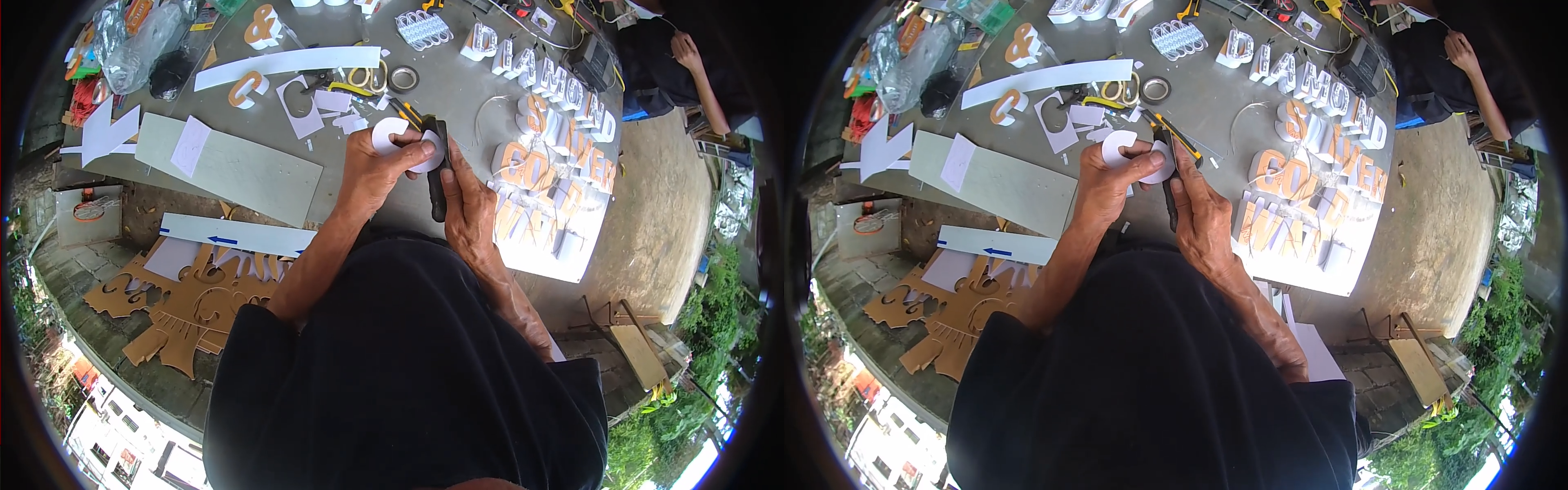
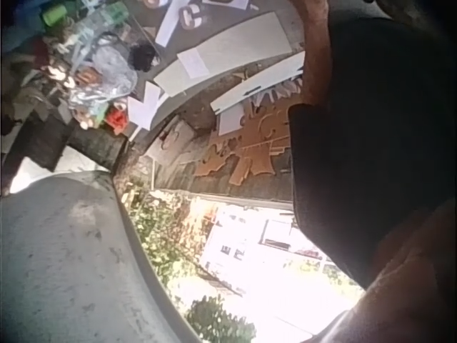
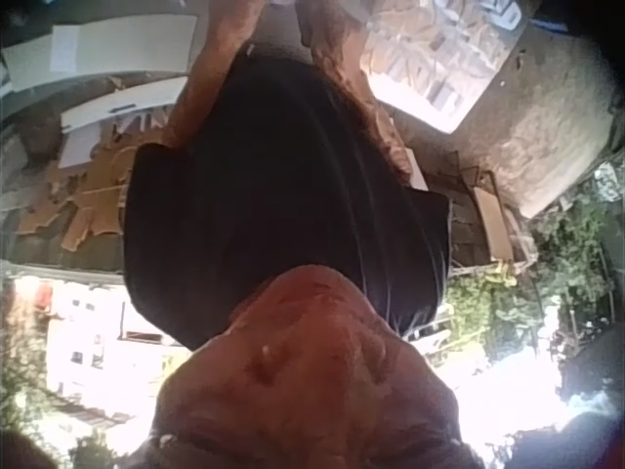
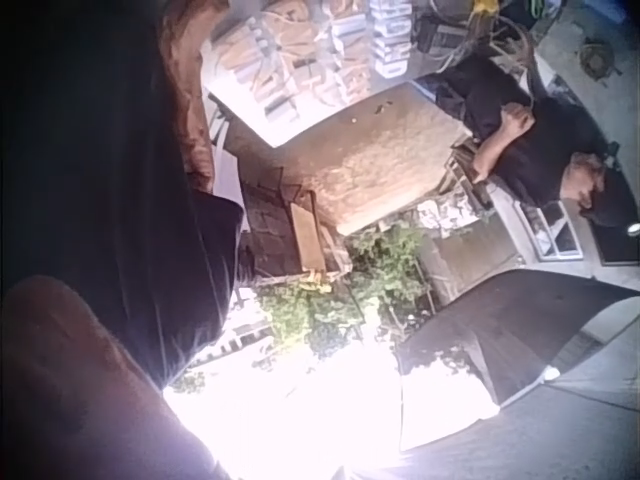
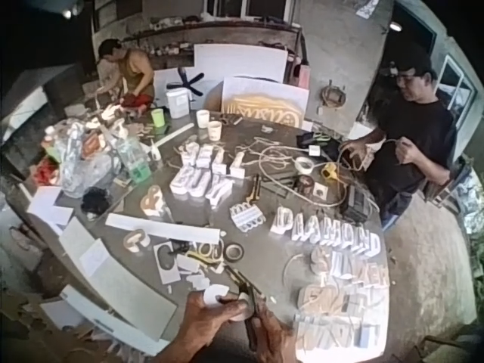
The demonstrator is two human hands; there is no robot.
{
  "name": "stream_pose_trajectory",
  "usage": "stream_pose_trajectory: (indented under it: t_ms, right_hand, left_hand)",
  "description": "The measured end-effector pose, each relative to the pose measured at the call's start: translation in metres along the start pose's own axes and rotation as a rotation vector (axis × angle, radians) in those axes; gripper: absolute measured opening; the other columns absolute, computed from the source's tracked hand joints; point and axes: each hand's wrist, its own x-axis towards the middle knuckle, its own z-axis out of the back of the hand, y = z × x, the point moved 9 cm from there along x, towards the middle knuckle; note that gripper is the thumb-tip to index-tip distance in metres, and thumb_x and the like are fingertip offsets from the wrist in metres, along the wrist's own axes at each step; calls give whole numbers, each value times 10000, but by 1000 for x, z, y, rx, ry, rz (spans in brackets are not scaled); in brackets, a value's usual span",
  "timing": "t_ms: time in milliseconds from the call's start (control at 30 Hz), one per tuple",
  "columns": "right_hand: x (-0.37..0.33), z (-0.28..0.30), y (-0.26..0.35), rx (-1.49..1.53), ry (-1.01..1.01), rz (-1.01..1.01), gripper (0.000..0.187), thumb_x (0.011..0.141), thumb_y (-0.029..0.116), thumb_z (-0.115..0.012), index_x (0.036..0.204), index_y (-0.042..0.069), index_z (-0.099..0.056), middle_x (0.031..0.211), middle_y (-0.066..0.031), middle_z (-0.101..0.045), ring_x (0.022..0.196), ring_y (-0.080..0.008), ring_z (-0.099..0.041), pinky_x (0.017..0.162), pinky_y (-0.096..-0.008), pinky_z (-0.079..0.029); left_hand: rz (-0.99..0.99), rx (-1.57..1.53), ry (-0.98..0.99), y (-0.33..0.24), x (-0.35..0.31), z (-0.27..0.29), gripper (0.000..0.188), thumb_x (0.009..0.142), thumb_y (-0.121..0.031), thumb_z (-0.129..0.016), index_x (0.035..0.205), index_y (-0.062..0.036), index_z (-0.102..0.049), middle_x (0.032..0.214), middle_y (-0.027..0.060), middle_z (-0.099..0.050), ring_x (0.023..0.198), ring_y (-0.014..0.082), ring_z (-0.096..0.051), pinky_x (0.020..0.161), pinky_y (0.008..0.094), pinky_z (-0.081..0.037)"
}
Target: Trimming and assembling dimensional sign letters using a utility knife and adhesive.
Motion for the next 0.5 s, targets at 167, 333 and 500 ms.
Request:
stream_pose_trajectory:
  t_ms: [167,333,500]
  right_hand:
    - [6,-1,-1,59,47,-74,461,1013,21,-488,1471,51,-447,1228,-252,-645,1155,-373,-644,892,-378,-528]
    - [0,-3,-5,49,47,-102,476,1013,23,-488,1485,60,-431,1281,-259,-620,1133,-377,-656,874,-371,-531]
    - [-3,-3,-1,46,-6,-14,461,1015,28,-494,1473,54,-448,1152,-277,-662,1076,-357,-685,844,-365,-537]
  left_hand:
    - [3,-53,8,0,-2,-2,134,832,-75,-781,907,23,-730,801,66,-711,673,114,-660,545,240,-533]
    - [-5,-19,-2,2,-3,4,140,830,-77,-779,919,18,-725,787,66,-705,675,118,-666,551,249,-535]
    - [-21,28,-3,-5,-4,1,134,823,-69,-777,908,21,-725,782,67,-705,655,103,-649,553,243,-530]
